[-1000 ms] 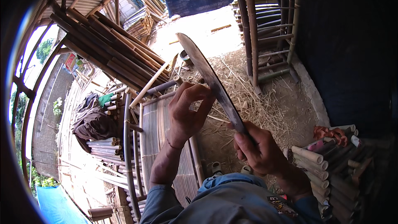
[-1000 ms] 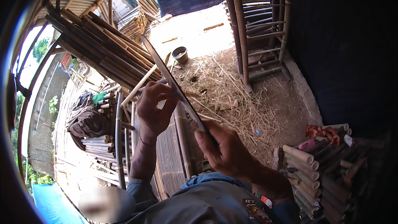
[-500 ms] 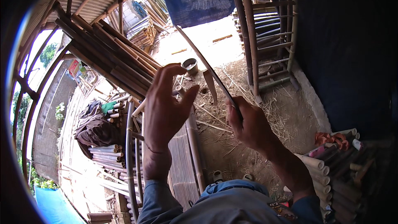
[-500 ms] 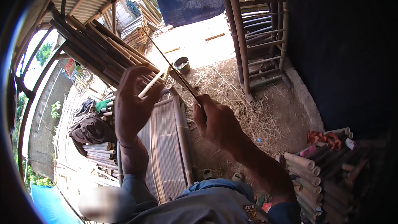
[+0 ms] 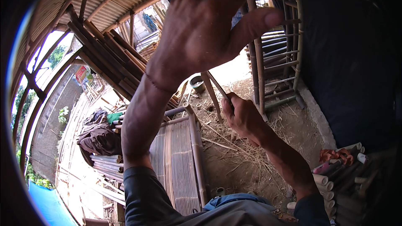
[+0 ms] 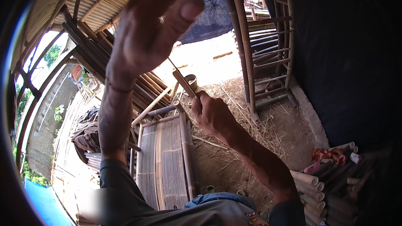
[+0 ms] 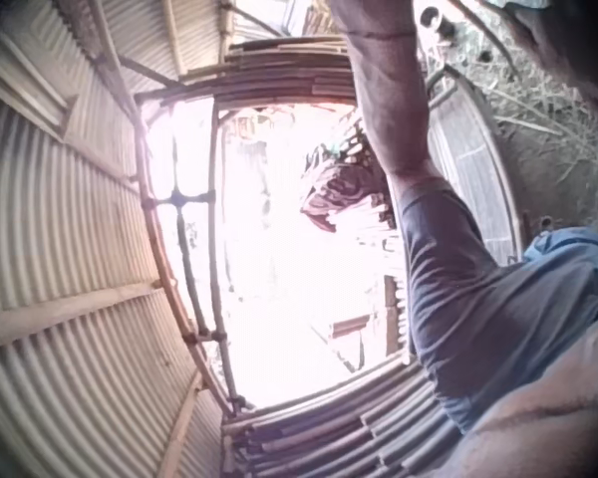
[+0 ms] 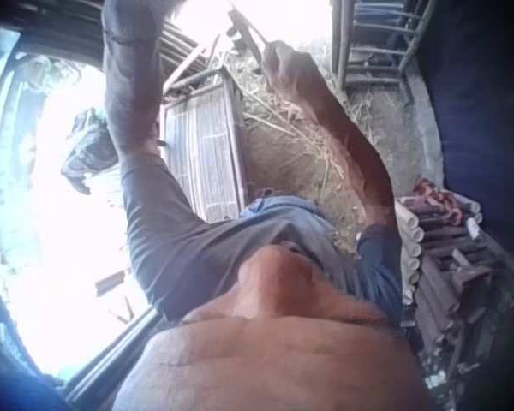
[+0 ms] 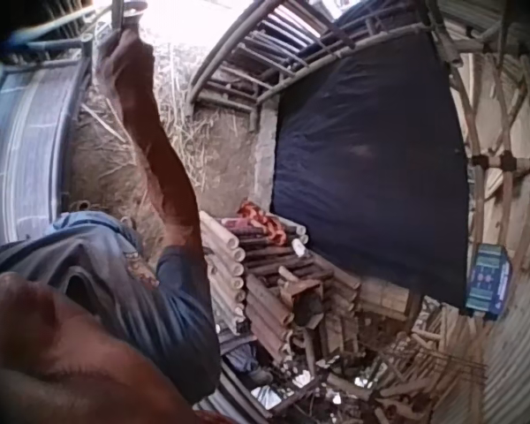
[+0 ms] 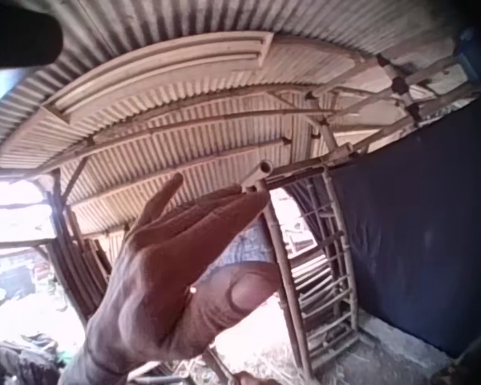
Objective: The person uses a knife to split and smooth thin bamboo strips, then sits on the ground to weave them into a bamboo mat. The person inserts the strips into the mat's frame and presses them into place.
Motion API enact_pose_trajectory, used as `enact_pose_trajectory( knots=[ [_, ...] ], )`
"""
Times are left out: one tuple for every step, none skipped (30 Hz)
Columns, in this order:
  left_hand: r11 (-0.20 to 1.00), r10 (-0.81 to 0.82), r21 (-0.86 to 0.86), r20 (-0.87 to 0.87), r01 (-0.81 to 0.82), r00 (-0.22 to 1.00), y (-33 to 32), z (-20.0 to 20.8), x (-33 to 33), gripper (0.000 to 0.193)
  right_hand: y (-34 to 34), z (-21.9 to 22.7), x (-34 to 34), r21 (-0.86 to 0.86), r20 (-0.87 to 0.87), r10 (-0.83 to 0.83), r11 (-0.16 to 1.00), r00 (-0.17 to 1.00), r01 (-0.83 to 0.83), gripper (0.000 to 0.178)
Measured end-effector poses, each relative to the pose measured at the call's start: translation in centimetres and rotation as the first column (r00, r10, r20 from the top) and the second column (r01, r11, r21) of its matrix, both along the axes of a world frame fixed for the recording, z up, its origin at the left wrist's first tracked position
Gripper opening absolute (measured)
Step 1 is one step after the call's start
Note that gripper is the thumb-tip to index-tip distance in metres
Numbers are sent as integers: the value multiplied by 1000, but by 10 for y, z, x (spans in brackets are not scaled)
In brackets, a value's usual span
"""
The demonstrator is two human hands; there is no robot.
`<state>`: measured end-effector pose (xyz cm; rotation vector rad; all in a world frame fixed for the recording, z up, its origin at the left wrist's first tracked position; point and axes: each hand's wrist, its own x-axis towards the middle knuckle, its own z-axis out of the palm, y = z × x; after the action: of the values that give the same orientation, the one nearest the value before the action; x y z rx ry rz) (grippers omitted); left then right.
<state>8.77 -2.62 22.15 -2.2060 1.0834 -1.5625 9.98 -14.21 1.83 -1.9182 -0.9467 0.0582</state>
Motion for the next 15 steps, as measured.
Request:
enact_pose_trajectory(
  knots=[
    [984, -180, 27, 115, 178, 977, -6, 16, 5, 54, -3, 2, 5, 28, 22, -9, 1000, 1000, 8, 29],
    [989, -144, 30, 25, 143, 989, -7, 19, -3, 55, -8, 4, 10, 55, 46, -22, 998, 999, 20, 30],
    [988, 95, -108, -167, -114, 981, 26, -41, 36, 61, -14, -3, 1, 56, 44, -26, 998, 999, 24, 30],
    [871, 392, -5, -594, -491, 703, 65, -97, 56, 68, -15, -15, -9, -18, 10, 10, 1000, 1000, -9, 29],
    [824, 217, -81, -869, -561, 445, 56, -78, 47, 73, -19, -24, -5, -62, 11, 15, 998, 1000, -14, 28],
    [861, 144, -261, -699, -436, 701, 84, -86, 59, 73, -7, -27, -1, -60, 21, 19, 998, 1000, -18, 27],
    [886, 36, -342, -624, -314, 780, 78, -48, 54, 73, -3, -38, 3, 50, 109, -9, 999, 994, 4, 27],
    [881, -89, -432, -552, -193, 829, 67, -26, 47, 73, -10, -39, 13, 82, 144, 4, 997, 990, -16, 27],
    [888, 64, -336, -585, -314, 808, 82, -44, 56, 70, -5, -40, 10, 58, 85, 21, 998, 996, -26, 27],
    [871, 190, -241, -638, -428, 746, 111, -88, 70, 66, 3, -47, -2, 6, -10, 29, 1000, 1000, -29, 26],
    [836, 341, -133, -635, -532, 694, 139, -124, 76, 62, 19, -57, -5, -10, 0, 69, 998, 998, -69, 24],
    [687, 489, 24, -755, -726, 437, 172, -167, 92, 59, 30, -79, 9, -112, 6, 72, 991, 997, -71, 25],
    [625, 444, -36, -806, -780, 392, 166, -190, 111, 60, 29, -115, 34, -167, 49, 36, 986, 998, -27, 26],
    [651, 387, -165, -768, -741, 510, 180, -209, 118, 56, 38, -136, 45, -180, 83, 22, 984, 996, -7, 27],
    [697, 229, -372, -695, -613, 682, 184, -208, 121, 51, 38, -130, 49, -145, 88, 5, 989, 996, 8, 28]
  ],
)
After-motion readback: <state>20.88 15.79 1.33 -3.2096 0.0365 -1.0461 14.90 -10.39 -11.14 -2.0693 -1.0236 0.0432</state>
